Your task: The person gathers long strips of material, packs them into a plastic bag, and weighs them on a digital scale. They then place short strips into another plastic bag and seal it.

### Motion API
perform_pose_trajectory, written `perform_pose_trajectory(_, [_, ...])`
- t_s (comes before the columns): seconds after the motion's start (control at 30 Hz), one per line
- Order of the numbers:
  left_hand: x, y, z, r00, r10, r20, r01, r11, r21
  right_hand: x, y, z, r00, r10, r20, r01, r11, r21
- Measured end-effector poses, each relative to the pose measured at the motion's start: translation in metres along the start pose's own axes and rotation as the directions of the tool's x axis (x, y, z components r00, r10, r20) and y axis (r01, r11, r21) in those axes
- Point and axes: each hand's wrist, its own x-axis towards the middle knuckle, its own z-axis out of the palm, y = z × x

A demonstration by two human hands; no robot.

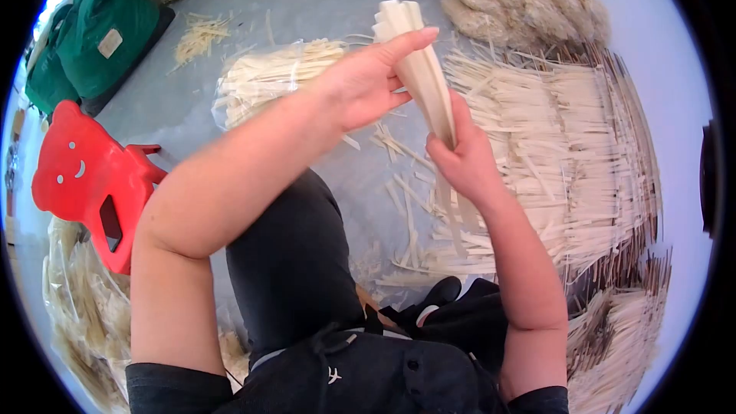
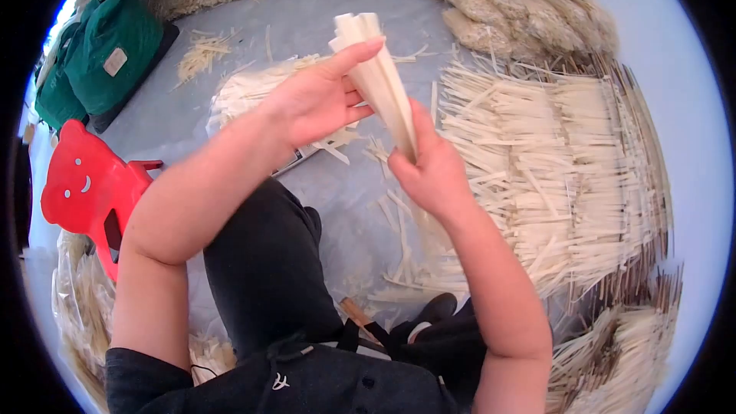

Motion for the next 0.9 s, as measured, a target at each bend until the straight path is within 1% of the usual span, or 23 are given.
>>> perform_pose_trajectory(0.03, [0.004, 0.008, -0.017, 1.0, 0.005, -0.005, -0.005, 1.0, -0.005, 0.013, 0.006, 0.001, 1.0, -0.006, 0.007, 0.006, 1.0, -0.001])
perform_pose_trajectory(0.1, [0.015, 0.024, -0.058, 0.999, -0.041, 0.027, 0.032, 0.966, 0.258, 0.037, 0.019, 0.005, 0.992, 0.05, 0.12, -0.071, 0.982, 0.175])
perform_pose_trajectory(0.13, [0.023, 0.026, -0.08, 0.995, 0.04, -0.088, -0.006, 0.935, 0.354, 0.048, 0.023, 0.008, 0.989, 0.059, 0.132, -0.081, 0.982, 0.169])
perform_pose_trajectory(0.2, [0.053, 0.031, -0.137, 0.947, 0.206, -0.245, -0.059, 0.865, 0.498, 0.072, 0.03, 0.012, 0.959, 0.138, 0.247, -0.183, 0.968, 0.171])
perform_pose_trajectory(0.27, [0.086, 0.036, -0.188, 0.878, 0.367, -0.307, 0.007, 0.632, 0.775, 0.095, 0.042, 0.026, 0.953, 0.139, 0.268, -0.174, 0.978, 0.115])
perform_pose_trajectory(0.3, [0.104, 0.034, -0.208, 0.877, 0.362, -0.315, 0.008, 0.646, 0.764, 0.108, 0.048, 0.032, 0.953, 0.123, 0.278, -0.148, 0.987, 0.068])
perform_pose_trajectory(0.33, [0.12, 0.03, -0.227, 0.832, 0.428, -0.354, 0.135, 0.463, 0.876, 0.121, 0.051, 0.039, 0.948, 0.13, 0.291, -0.152, 0.987, 0.055])
perform_pose_trajectory(0.37, [0.131, 0.021, -0.247, 0.784, 0.497, -0.372, 0.275, 0.26, 0.926, 0.133, 0.053, 0.047, 0.937, 0.128, 0.324, -0.14, 0.99, 0.012])
perform_pose_trajectory(0.4, [0.137, 0.006, -0.265, 0.783, 0.488, -0.386, 0.283, 0.274, 0.919, 0.145, 0.055, 0.057, 0.925, 0.128, 0.358, -0.126, 0.992, -0.029])
perform_pose_trajectory(0.43, [0.142, -0.008, -0.281, 0.714, 0.58, -0.393, 0.417, 0.1, 0.904, 0.159, 0.059, 0.066, 0.919, 0.132, 0.371, -0.129, 0.991, -0.034])
perform_pose_trajectory(0.47, [0.147, -0.019, -0.297, 0.648, 0.665, -0.371, 0.548, -0.069, 0.834, 0.172, 0.065, 0.076, 0.924, 0.073, 0.375, -0.043, 0.995, -0.089])
perform_pose_trajectory(0.5, [0.148, -0.019, -0.307, 0.653, 0.654, -0.383, 0.554, -0.067, 0.83, 0.184, 0.071, 0.087, 0.924, 0.018, 0.382, 0.038, 0.99, -0.138])
perform_pose_trajectory(0.53, [0.146, -0.014, -0.314, 0.701, 0.556, -0.446, 0.538, -0.003, 0.843, 0.196, 0.073, 0.095, 0.92, 0.025, 0.392, 0.03, 0.991, -0.133])
perform_pose_trajectory(0.57, [0.144, -0.01, -0.321, 0.743, 0.447, -0.498, 0.529, 0.063, 0.846, 0.207, 0.074, 0.103, 0.898, 0.02, 0.439, 0.077, 0.977, -0.201])
perform_pose_trajectory(0.6, [0.141, -0.01, -0.33, 0.741, 0.441, -0.506, 0.539, 0.058, 0.84, 0.219, 0.075, 0.112, 0.875, 0.011, 0.484, 0.132, 0.956, -0.261])
perform_pose_trajectory(0.63, [0.134, -0.011, -0.339, 0.71, 0.419, -0.567, 0.337, 0.505, 0.795, 0.228, 0.077, 0.122, 0.87, 0.013, 0.492, 0.126, 0.961, -0.248])
perform_pose_trajectory(0.67, [0.13, -0.012, -0.346, 0.691, 0.375, -0.617, 0.049, 0.828, 0.558, 0.238, 0.079, 0.131, 0.837, -0.062, 0.544, 0.271, 0.911, -0.312])
perform_pose_trajectory(0.7, [0.126, -0.009, -0.344, 0.689, 0.372, -0.622, 0.058, 0.827, 0.559, 0.248, 0.081, 0.139, 0.792, -0.13, 0.597, 0.412, 0.835, -0.365])
perform_pose_trajectory(0.73, [0.12, -0.005, -0.335, 0.65, 0.431, -0.626, 0.002, 0.823, 0.569, 0.257, 0.078, 0.147, 0.788, -0.128, 0.603, 0.411, 0.839, -0.358])
perform_pose_trajectory(0.77, [0.117, -0.005, -0.327, 0.608, 0.484, -0.629, -0.053, 0.816, 0.576, 0.265, 0.075, 0.158, 0.759, -0.123, 0.639, 0.462, 0.794, -0.396])
perform_pose_trajectory(0.8, [0.116, -0.009, -0.32, 0.609, 0.474, -0.636, -0.044, 0.82, 0.57, 0.271, 0.07, 0.168, 0.73, -0.114, 0.674, 0.513, 0.744, -0.429])
perform_pose_trajectory(0.87, [0.115, -0.011, -0.309, 0.632, 0.665, -0.399, 0.026, 0.496, 0.868, 0.282, 0.05, 0.185, 0.696, -0.128, 0.706, 0.548, 0.73, -0.408])
perform_pose_trajectory(0.9, [0.114, -0.009, -0.304, 0.638, 0.659, -0.398, 0.029, 0.496, 0.868, 0.285, 0.042, 0.195, 0.668, -0.14, 0.731, 0.579, 0.714, -0.392])
